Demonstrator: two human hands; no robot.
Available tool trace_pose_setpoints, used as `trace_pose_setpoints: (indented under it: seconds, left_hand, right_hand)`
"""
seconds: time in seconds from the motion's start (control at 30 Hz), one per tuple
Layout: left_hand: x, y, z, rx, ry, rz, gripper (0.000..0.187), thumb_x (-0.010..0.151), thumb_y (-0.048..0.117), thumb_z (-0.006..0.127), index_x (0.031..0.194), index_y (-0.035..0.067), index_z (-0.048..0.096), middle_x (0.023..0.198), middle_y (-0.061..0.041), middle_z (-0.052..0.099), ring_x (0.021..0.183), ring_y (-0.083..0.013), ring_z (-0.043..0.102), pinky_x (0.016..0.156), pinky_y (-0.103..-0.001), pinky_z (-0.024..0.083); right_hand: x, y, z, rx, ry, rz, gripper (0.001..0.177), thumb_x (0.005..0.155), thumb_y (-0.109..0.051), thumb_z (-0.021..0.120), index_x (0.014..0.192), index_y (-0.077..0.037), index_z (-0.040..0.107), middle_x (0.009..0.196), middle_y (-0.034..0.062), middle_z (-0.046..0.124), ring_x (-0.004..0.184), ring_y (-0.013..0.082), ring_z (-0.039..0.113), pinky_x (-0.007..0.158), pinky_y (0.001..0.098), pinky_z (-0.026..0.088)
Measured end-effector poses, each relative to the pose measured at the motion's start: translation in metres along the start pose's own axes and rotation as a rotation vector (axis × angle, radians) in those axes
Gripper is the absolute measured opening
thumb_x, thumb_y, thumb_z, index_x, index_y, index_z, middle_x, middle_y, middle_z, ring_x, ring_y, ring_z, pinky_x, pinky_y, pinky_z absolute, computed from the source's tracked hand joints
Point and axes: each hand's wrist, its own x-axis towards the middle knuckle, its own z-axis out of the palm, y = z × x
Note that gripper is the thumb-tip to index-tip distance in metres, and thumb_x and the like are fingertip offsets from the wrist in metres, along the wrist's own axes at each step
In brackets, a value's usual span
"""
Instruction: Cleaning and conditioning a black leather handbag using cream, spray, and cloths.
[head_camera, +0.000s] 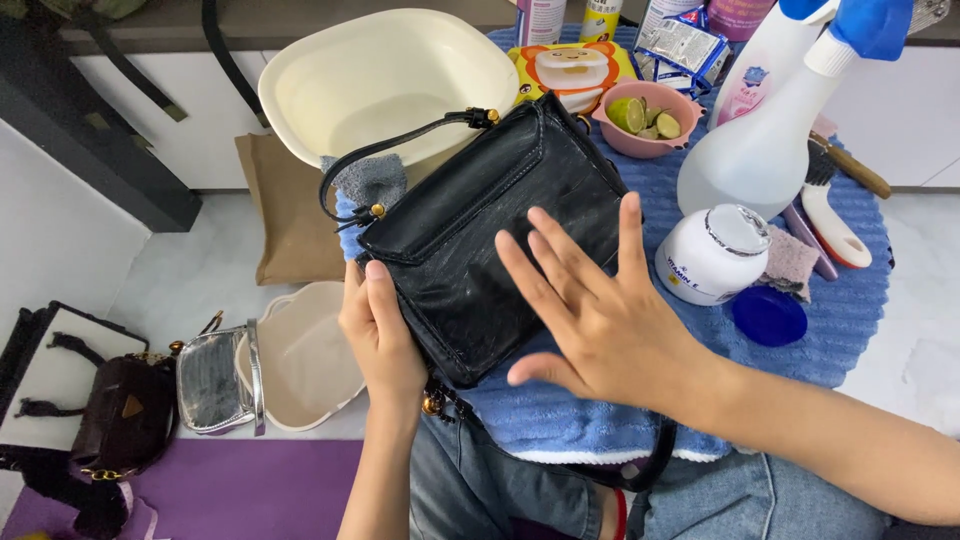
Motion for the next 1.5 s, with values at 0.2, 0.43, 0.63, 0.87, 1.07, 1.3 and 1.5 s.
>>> trace_pose_setpoints:
  seconds: [0.2, 0.43, 0.63, 0.87, 1.07, 1.3, 1.5]
  left_hand:
    - [0.0, -0.001, 0.0, 0.014, 0.003, -0.012, 0.04, 0.11, 0.019, 0.038, 0.094, -0.009, 0.061, 0.113, -0.012, 0.058, 0.091, -0.0174, 0.052, 0.085, -0.03, 0.044]
    - [0.0, 0.0, 0.0, 0.015, 0.005, -0.021, 0.038, 0.109, 0.018, 0.037, 0.102, -0.01, 0.062, 0.115, -0.013, 0.06, 0.094, -0.0184, 0.054, 0.088, -0.03, 0.045]
    - [0.0, 0.002, 0.0, 0.024, 0.002, -0.021, 0.038, 0.109, 0.019, 0.037, 0.099, -0.009, 0.061, 0.112, -0.012, 0.059, 0.091, -0.0175, 0.054, 0.085, -0.029, 0.045]
    - [0.001, 0.001, 0.001, -0.001, 0.011, 0.003, 0.039, 0.109, 0.018, 0.038, 0.086, -0.009, 0.056, 0.118, -0.014, 0.059, 0.095, -0.0189, 0.052, 0.088, -0.031, 0.044]
    - [0.0, -0.003, 0.001, 0.031, 0.015, -0.009, 0.039, 0.109, 0.019, 0.038, 0.089, -0.008, 0.058, 0.11, -0.012, 0.058, 0.089, -0.0181, 0.052, 0.084, -0.03, 0.044]
    - [0.0, 0.002, 0.001, 0.033, 0.01, -0.01, 0.037, 0.108, 0.016, 0.037, 0.102, -0.011, 0.061, 0.119, -0.014, 0.061, 0.095, -0.0208, 0.057, 0.087, -0.03, 0.045]
    - [-0.002, -0.001, 0.001, 0.053, 0.024, -0.006, 0.042, 0.109, 0.021, 0.036, 0.08, -0.006, 0.051, 0.106, -0.011, 0.057, 0.084, -0.0169, 0.048, 0.08, -0.03, 0.042]
  right_hand:
    - [-0.006, -0.012, -0.008, 0.106, 0.132, -0.211, 0.076, 0.106, -0.065, 0.035, 0.15, -0.005, 0.052, 0.128, 0.0155, 0.07, 0.146, 0.0305, 0.052, 0.115, 0.0723, -0.009]
    - [-0.004, -0.012, 0.008, 0.023, -0.014, -0.187, 0.085, 0.102, -0.07, 0.023, 0.159, -0.01, 0.038, 0.164, 0.0103, 0.044, 0.156, 0.03, 0.029, 0.112, 0.0722, -0.015]
    - [-0.006, -0.021, -0.004, 0.036, 0.097, -0.218, 0.086, 0.104, -0.071, 0.019, 0.158, -0.007, 0.038, 0.125, 0.0225, 0.074, 0.15, 0.028, 0.049, 0.124, 0.0609, -0.005]
    - [-0.005, -0.012, 0.008, -0.135, -0.06, 0.073, 0.103, 0.096, -0.078, 0.028, 0.159, 0.003, 0.027, 0.148, 0.0347, 0.041, 0.15, 0.0437, 0.031, 0.114, 0.0768, 0.006]
    - [-0.007, -0.026, 0.008, 0.143, -0.06, -0.121, 0.087, 0.1, -0.069, 0.02, 0.159, -0.005, 0.029, 0.16, 0.0211, 0.034, 0.151, 0.0366, 0.028, 0.112, 0.0793, 0.0]
    - [0.003, -0.036, -0.002, -0.1, -0.077, 0.066, 0.111, 0.094, -0.08, 0.022, 0.152, 0.014, 0.029, 0.148, 0.0419, 0.042, 0.146, 0.0529, 0.033, 0.101, 0.0865, 0.015]
    - [0.014, -0.003, 0.026, -0.034, -0.031, 0.147, 0.102, 0.097, -0.071, 0.037, 0.156, 0.011, 0.025, 0.162, 0.0334, 0.026, 0.151, 0.053, 0.02, 0.099, 0.0909, 0.008]
